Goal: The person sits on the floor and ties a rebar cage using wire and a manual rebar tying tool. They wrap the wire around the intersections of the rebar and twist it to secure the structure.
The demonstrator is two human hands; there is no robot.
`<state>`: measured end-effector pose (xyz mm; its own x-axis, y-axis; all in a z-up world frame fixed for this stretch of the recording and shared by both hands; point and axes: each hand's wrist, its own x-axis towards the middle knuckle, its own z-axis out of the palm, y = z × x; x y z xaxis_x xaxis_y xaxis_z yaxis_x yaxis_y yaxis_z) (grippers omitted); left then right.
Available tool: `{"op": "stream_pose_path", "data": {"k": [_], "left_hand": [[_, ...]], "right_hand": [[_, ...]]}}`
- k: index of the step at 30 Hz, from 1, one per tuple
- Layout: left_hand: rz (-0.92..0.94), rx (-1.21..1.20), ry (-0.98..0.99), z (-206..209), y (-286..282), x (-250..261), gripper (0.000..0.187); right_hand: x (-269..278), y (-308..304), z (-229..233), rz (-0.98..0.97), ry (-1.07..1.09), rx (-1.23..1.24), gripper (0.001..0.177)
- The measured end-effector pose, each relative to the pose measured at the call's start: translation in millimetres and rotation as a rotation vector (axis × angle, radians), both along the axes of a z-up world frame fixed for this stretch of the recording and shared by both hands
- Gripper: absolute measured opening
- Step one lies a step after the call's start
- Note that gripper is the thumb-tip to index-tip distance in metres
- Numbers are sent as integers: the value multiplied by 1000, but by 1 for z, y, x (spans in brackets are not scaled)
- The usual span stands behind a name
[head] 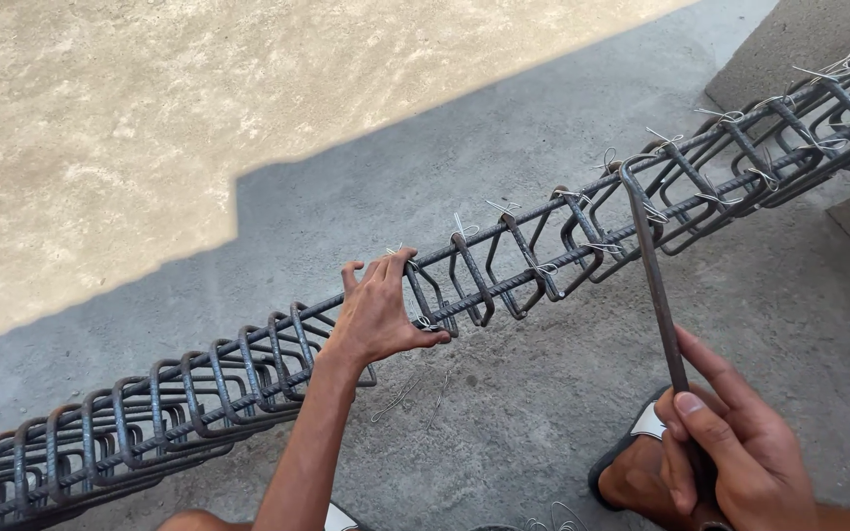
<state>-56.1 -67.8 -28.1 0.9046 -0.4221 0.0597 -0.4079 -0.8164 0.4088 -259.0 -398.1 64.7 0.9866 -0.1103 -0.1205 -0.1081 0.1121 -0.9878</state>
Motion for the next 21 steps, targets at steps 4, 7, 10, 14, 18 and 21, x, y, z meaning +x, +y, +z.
{"op": "stream_pose_path", "data": {"k": [4,7,10,14,18,21], "left_hand": [[11,31,-8,-2,-1,-1,131],[7,73,6,-8,2,-2,139],[38,109,48,-5,6,-9,151],[99,174,116,13,15,-18,156],[82,165,-35,50,5,-36,140],[-3,199,-168,55,-37,-30,136]], "right_hand": [[0,2,5,-62,36,-16,62],[0,1,6,-104,117,-59,59],[-5,-5,3,-96,137,-43,60],[-9,-4,14,-95,115,-95,59],[-15,-7,16,-101,138,-85,59],[-17,-8,14,-104,129,-62,60]]}}
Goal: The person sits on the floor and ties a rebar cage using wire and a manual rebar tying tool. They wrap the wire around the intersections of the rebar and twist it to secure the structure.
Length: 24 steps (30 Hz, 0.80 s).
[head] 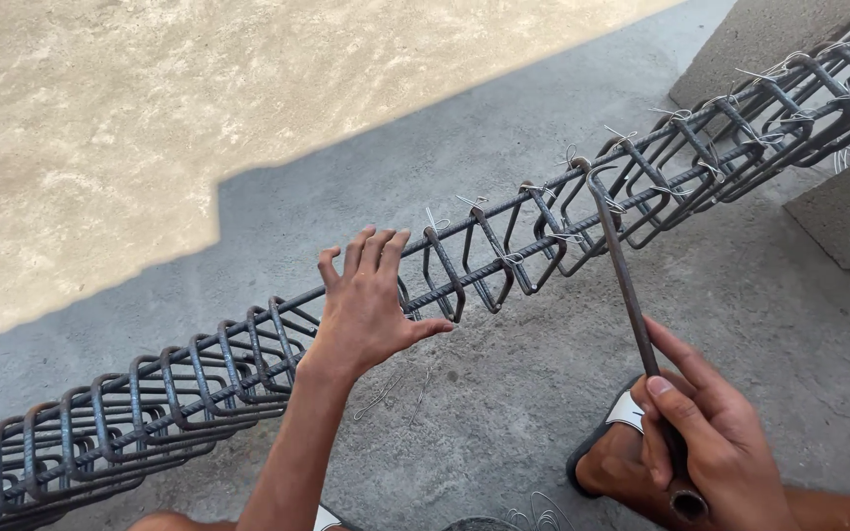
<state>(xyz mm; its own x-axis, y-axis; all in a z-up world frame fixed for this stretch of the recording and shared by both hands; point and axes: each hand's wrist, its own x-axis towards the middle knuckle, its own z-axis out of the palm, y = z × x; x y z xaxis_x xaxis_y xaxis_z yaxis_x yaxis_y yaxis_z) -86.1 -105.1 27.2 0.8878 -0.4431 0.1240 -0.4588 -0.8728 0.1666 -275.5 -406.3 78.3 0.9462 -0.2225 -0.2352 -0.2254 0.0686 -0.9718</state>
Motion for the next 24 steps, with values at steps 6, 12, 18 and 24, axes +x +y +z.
{"op": "stream_pose_path", "data": {"k": [6,12,18,24], "left_hand": [[-76,159,76,-25,-88,52,126],[-67,86,73,-56,-99,67,127],[-125,-60,-55,-64,-97,66,123],[-130,-85,-70,-65,-97,69,122]], "right_hand": [[0,-2,-1,-36,26,10,58],[0,-9,-11,-16,-19,52,60],[-1,-7,-18,-1,-6,25,58],[4,-2,-22,50,-39,24,59]]}}
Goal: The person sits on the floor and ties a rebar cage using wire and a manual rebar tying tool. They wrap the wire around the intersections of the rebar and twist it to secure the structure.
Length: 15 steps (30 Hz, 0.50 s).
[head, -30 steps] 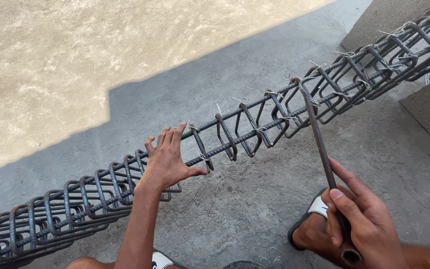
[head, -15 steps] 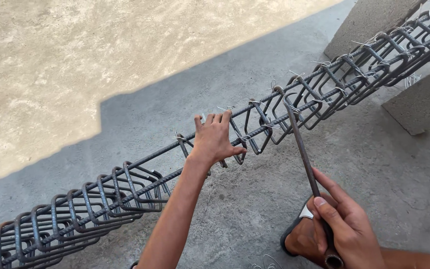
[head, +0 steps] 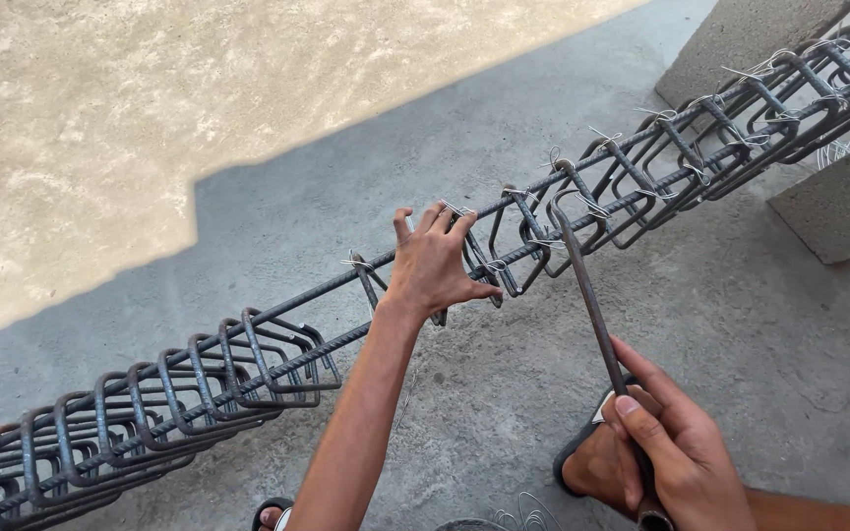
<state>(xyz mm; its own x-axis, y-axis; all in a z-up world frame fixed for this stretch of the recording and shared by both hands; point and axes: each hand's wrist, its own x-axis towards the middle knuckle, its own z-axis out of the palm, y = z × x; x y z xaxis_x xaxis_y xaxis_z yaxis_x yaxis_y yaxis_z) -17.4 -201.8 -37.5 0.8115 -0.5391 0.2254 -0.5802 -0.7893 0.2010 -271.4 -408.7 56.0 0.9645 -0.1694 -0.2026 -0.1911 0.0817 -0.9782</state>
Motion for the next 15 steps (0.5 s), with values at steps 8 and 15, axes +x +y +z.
{"op": "stream_pose_path", "data": {"k": [8,15], "left_hand": [[-31,2,32,-6,1,2,120],[-47,41,35,-10,0,3,128]], "right_hand": [[9,11,2,5,63,-63,58],[13,15,5,-15,125,-35,58]]}}
